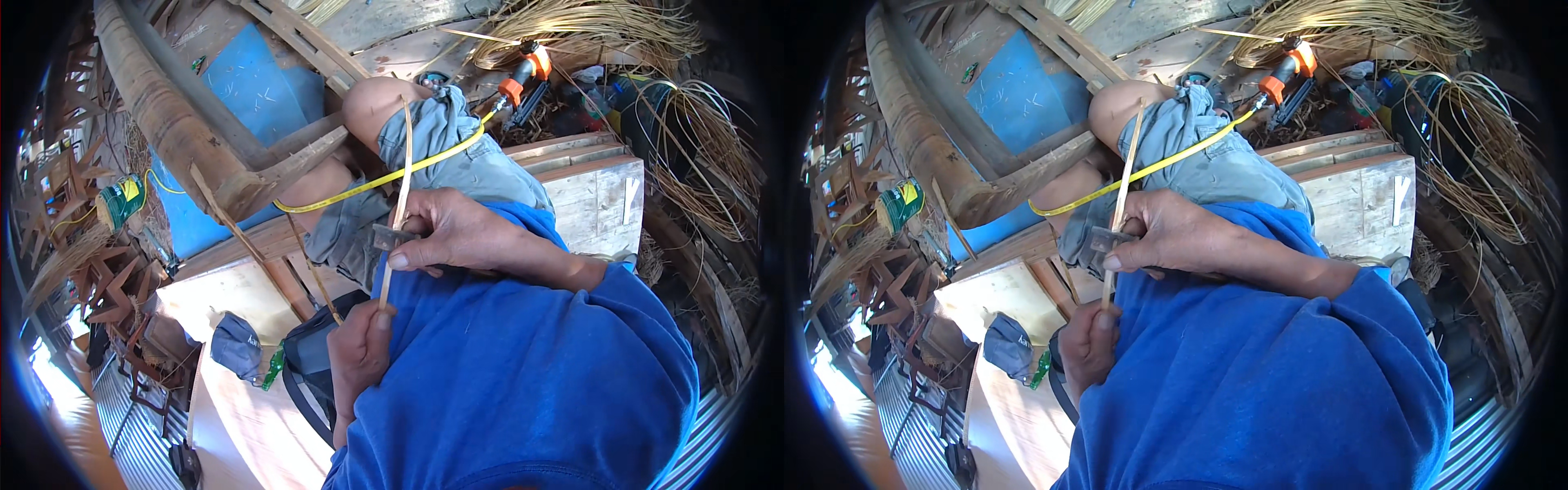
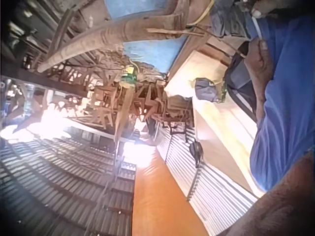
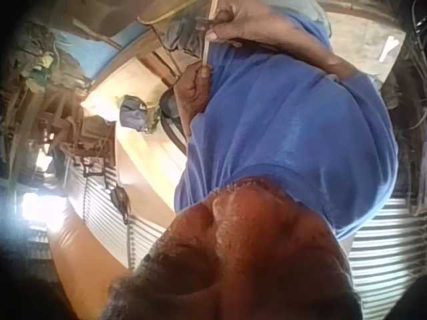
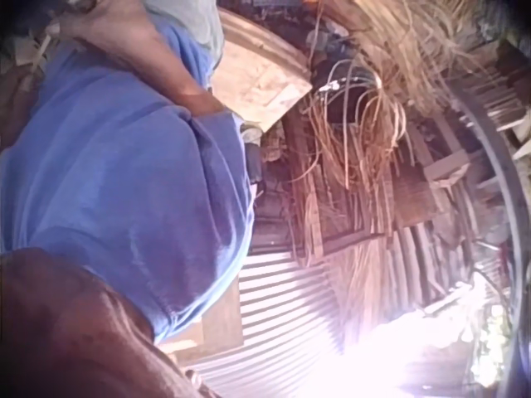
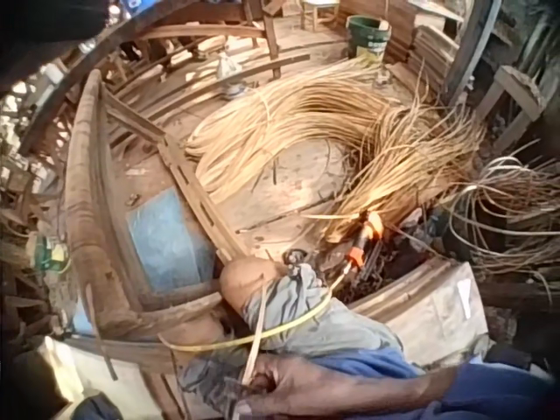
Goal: Secure rattan strips to a wooden furniture frame using a pneumatic staple gun and small wooden spacers.
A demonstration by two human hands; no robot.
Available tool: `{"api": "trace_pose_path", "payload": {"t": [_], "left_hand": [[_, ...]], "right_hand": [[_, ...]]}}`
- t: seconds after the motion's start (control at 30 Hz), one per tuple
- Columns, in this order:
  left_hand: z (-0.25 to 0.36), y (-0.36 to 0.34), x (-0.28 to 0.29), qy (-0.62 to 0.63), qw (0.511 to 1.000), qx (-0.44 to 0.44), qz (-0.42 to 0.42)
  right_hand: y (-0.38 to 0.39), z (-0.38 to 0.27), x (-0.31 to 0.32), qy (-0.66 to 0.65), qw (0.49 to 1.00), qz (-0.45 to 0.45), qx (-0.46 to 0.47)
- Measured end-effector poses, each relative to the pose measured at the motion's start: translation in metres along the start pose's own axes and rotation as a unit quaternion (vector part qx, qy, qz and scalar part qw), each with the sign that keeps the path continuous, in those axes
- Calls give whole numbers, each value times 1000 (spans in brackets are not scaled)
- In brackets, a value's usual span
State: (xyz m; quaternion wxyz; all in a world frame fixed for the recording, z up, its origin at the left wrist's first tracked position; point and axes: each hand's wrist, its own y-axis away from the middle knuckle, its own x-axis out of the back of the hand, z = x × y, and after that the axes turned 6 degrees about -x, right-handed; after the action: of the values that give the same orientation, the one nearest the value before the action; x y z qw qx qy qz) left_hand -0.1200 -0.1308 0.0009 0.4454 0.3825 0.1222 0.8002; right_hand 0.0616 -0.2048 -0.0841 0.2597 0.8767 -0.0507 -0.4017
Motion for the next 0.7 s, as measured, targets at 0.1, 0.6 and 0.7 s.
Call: {"api": "trace_pose_path", "payload": {"t": [0.1,0.6,0.7], "left_hand": [[6,-25,-7,12,999,34,-35],[13,-38,-14,55,996,58,47],[1,-51,-24,100,994,3,33]], "right_hand": [[-4,-2,2,52,998,30,-9],[10,-3,39,-73,982,148,89],[1,-6,19,12,1000,-5,-19]]}}
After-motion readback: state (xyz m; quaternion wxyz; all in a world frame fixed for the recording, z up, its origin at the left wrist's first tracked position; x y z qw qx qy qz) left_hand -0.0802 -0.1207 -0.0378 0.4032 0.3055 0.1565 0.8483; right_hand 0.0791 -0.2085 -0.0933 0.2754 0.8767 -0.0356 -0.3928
